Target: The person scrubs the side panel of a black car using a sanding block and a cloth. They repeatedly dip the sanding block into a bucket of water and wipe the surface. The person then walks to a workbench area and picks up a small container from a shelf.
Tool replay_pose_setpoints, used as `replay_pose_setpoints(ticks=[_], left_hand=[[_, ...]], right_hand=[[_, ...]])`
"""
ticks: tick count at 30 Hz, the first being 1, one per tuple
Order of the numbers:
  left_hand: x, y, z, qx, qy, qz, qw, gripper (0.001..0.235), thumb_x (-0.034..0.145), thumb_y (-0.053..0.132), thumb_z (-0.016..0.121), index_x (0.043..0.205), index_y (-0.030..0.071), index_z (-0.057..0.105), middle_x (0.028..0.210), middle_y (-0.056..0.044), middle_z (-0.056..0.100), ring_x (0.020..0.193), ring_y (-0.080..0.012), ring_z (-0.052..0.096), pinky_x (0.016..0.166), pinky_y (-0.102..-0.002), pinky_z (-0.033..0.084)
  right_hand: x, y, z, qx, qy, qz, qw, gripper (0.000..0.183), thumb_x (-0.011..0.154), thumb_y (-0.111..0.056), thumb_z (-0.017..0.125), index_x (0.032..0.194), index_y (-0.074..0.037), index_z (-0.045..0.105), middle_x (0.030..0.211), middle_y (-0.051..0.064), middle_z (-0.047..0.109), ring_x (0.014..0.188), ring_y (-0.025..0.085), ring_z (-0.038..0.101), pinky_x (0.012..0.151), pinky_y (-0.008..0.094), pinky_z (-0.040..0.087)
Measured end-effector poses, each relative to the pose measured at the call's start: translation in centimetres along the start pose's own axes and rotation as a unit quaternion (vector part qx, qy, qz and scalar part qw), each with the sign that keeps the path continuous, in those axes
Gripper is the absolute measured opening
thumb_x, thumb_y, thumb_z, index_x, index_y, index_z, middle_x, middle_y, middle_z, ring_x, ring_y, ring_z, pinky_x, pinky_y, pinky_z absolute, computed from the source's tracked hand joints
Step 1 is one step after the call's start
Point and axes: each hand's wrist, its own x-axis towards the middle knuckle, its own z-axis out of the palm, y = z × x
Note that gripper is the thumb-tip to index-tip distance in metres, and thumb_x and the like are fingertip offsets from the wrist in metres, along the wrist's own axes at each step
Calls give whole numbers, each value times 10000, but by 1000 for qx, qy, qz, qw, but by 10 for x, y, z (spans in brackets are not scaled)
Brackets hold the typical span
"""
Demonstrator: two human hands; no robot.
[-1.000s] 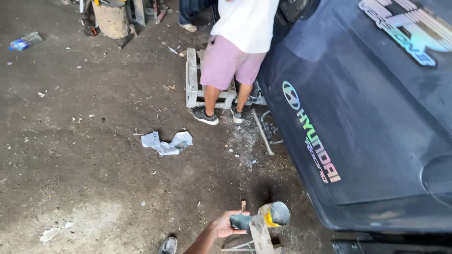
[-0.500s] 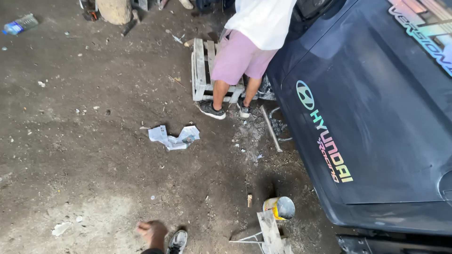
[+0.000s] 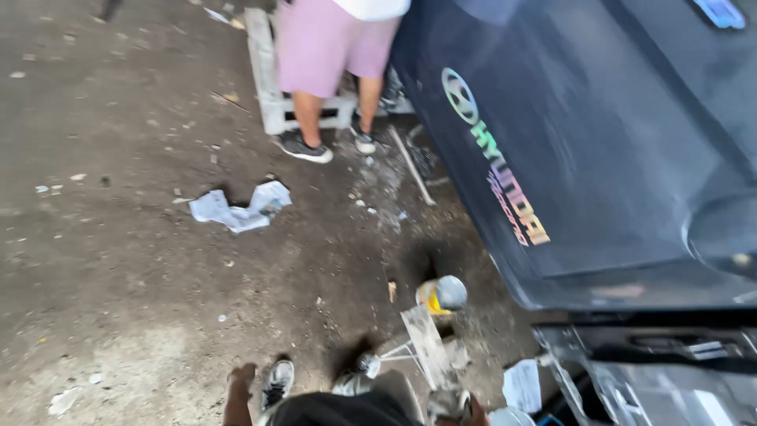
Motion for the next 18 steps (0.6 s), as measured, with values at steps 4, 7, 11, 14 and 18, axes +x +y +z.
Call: replay_pose_setpoints(ticks=[4,7,11,14,18], left_hand=[[12,39,65,-29,-166,137,976,872,969,447,670,1563,-2,217,1600,-223,347,1389,-371,419,1080,-442,326],[6,63,114,-61,-169,139,974,877,937,344,762,1575,38,243,1607,-242,408,1427,-359,468,1143,-429,391],[-5,89,159,449,27,237,861,625,960,536,608,1476,184,604,1538,-140,592,1392,-317,580,1109,-452,502],[-5,55,164,583,111,247,766,587,925,637,597,1214,152,755,1284,-127,733,1179,-294,705,983,-453,569],[34,6,155,289,133,93,943,504,690,319,764,1179,198,764,1109,-136,778,1020,-264,740,929,-383,582]], right_hand=[[57,-50,-55,-111,61,92,988,836,562,-144,1000,1281,-65,581,1084,160,791,1005,286,772,886,445,607],[80,-105,-97,-229,106,150,956,859,513,-140,1021,1269,-96,615,1034,123,807,974,246,771,896,412,604],[104,-169,-147,-142,110,265,947,771,609,-151,962,1280,-66,593,1050,134,784,922,269,770,804,412,646],[126,-204,-168,-129,149,267,943,761,604,-115,908,1288,-47,583,1100,131,739,900,247,732,730,417,618],[158,-202,-159,-157,110,251,949,680,673,-139,932,1243,11,592,1086,157,731,883,249,712,749,407,594]])
